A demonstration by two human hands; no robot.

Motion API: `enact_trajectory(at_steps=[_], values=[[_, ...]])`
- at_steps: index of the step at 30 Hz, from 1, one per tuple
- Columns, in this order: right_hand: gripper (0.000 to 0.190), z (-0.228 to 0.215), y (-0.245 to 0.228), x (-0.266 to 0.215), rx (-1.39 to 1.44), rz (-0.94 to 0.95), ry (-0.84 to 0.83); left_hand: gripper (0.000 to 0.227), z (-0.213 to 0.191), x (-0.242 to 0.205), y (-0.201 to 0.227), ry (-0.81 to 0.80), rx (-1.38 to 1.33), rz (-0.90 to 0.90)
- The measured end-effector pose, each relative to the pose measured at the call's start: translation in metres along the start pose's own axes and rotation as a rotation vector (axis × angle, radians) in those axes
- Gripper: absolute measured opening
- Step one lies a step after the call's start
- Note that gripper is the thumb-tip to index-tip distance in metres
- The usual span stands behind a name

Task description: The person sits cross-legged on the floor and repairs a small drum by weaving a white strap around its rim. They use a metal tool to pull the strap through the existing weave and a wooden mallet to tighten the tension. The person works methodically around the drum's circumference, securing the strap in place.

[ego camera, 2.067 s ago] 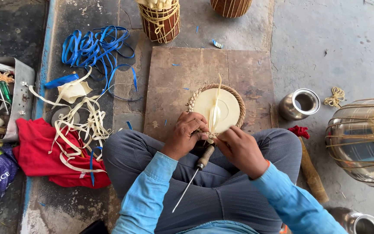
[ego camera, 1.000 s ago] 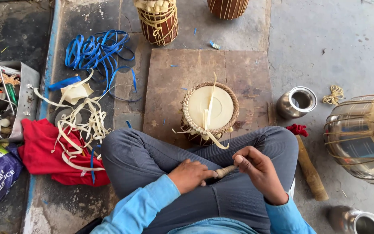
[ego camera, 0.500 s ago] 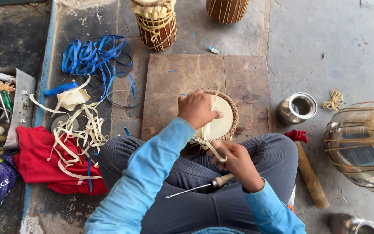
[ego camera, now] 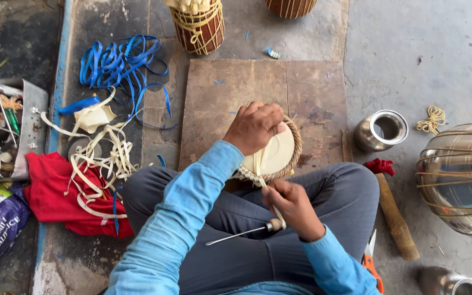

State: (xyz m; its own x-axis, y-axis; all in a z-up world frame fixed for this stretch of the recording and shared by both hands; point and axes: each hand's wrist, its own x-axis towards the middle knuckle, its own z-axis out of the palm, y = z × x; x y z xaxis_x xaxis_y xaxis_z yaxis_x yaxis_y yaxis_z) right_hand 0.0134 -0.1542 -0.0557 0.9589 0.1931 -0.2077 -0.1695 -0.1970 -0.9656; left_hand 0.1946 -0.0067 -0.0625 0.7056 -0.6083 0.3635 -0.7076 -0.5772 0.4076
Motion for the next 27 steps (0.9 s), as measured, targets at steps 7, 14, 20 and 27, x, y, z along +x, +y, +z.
enact_trajectory(at_steps=[7, 14, 20, 27], values=[[0.040, -0.039, 0.035, -0.088, 0.462, 0.138, -0.296, 0.025, -0.001, -0.009, 0.011, 0.019, 0.001, 0.020], [0.026, -0.025, -0.019, -0.050, -0.364, -0.432, 0.201, 0.025, 0.003, -0.016, 0.027, 0.066, 0.053, 0.041], [0.013, 0.003, -0.005, -0.012, -0.137, -0.501, -0.058, 0.027, 0.004, -0.020, 0.032, 0.066, 0.047, 0.011], [0.045, 0.031, 0.030, -0.021, 0.533, -0.084, 0.065, 0.026, 0.003, -0.020, 0.037, 0.022, 0.075, -0.035]])
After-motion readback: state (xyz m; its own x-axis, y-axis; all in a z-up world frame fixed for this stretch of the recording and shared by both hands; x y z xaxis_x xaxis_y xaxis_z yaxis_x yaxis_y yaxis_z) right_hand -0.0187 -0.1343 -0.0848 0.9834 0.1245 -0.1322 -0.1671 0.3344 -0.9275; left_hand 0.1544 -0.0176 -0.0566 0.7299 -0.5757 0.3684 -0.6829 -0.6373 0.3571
